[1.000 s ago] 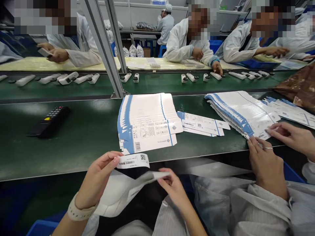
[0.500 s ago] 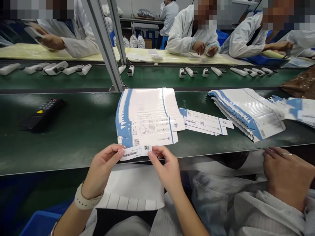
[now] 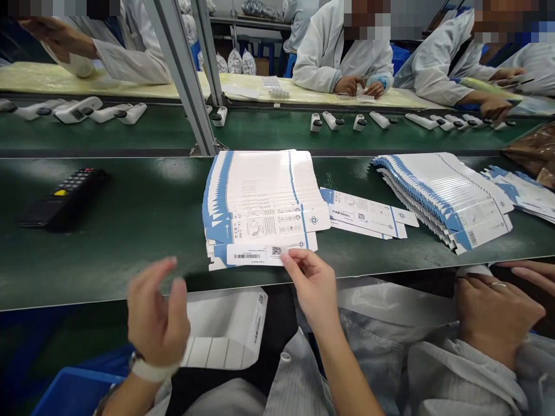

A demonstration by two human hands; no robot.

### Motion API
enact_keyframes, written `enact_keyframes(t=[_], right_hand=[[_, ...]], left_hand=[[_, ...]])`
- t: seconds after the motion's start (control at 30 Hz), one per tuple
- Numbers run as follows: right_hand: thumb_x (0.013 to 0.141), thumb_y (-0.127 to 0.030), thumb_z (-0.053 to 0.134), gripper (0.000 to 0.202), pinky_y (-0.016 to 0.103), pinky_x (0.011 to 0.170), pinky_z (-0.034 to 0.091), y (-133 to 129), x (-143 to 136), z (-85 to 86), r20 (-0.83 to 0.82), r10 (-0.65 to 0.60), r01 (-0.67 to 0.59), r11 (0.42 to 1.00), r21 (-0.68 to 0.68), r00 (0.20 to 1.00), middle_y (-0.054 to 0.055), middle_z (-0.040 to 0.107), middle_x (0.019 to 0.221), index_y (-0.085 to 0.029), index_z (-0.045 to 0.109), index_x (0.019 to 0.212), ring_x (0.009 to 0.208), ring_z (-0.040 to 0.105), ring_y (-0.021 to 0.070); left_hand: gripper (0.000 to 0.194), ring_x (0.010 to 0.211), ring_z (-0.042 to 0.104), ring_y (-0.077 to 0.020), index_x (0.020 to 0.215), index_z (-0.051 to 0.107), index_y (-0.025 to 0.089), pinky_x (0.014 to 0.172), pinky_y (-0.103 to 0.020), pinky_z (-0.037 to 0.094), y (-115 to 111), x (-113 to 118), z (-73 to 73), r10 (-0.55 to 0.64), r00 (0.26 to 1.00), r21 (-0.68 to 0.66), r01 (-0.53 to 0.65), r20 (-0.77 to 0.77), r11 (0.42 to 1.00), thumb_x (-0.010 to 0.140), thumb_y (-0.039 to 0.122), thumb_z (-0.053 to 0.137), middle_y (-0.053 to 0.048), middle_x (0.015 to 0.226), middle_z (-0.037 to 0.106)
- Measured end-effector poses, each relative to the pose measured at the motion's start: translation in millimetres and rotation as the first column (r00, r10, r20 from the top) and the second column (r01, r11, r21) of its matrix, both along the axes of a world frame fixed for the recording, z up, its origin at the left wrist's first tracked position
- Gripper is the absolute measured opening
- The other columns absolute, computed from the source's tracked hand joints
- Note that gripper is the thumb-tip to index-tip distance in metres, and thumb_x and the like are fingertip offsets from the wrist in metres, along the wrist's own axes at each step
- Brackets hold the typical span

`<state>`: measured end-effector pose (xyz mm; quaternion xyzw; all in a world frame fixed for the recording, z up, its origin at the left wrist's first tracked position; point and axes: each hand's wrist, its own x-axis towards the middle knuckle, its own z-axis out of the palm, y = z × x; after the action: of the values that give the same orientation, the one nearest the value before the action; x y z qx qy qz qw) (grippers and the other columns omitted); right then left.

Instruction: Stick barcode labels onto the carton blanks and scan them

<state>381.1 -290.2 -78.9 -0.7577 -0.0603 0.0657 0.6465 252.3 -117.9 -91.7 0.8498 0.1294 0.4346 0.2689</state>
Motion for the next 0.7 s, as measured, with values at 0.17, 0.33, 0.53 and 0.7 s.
enact_keyframes(t=[0.17,0.33,0.53,0.7], right_hand=[[0.066,-0.033,0.072,0.021,0.029,0.067,0.052,-8.5,10.4,-3.6,-0.036,-0.048,0.049,0.999,0.024,0.998,0.004,0.067,0.074,-0.017,0.066,0.079,0.071,0.062,0.0162],[0.066,-0.032,0.072,0.021,0.030,0.069,0.051,-11.8,11.5,-11.4,-0.039,-0.103,0.104,0.994,0.042,0.994,0.003,0.067,0.074,-0.019,0.066,0.081,0.072,0.061,0.0155],[0.065,-0.032,0.073,0.022,0.028,0.069,0.050,-13.6,17.4,-10.8,0.009,-0.163,0.162,0.984,0.071,0.987,0.002,0.066,0.074,-0.019,0.066,0.081,0.070,0.060,0.0135],[0.062,-0.033,0.075,0.024,0.030,0.066,0.051,-22.0,31.4,-0.1,0.096,-0.230,0.224,0.972,0.068,0.968,0.002,0.065,0.072,-0.019,0.066,0.079,0.067,0.060,0.0146]], left_hand=[[0.070,0.115,0.045,-0.0325,0.136,0.027,0.014,0.088,-0.049,0.045,-13.9,-53.8,-85.2,-0.124,0.887,0.110,0.192,-0.445,0.975,0.075,0.029,0.058,-0.018,0.122,0.050],[0.058,0.114,0.050,-0.0240,0.134,0.033,0.027,0.097,-0.047,0.042,-6.9,-51.3,-130.6,-0.118,0.831,0.113,0.211,-0.544,0.971,0.080,0.009,0.038,-0.006,0.121,0.057],[0.051,0.113,0.050,-0.0209,0.127,0.045,0.018,0.095,-0.038,0.044,-72.2,-2.9,-81.7,-0.462,0.800,-0.027,0.490,-0.383,0.871,0.078,0.010,0.035,-0.007,0.122,0.056],[0.043,0.112,0.048,-0.0190,0.123,0.046,0.016,0.099,-0.035,0.038,-145.5,19.8,-61.9,-0.768,0.511,-0.178,0.776,-0.386,0.606,0.085,0.034,0.039,-0.004,0.122,0.056]])
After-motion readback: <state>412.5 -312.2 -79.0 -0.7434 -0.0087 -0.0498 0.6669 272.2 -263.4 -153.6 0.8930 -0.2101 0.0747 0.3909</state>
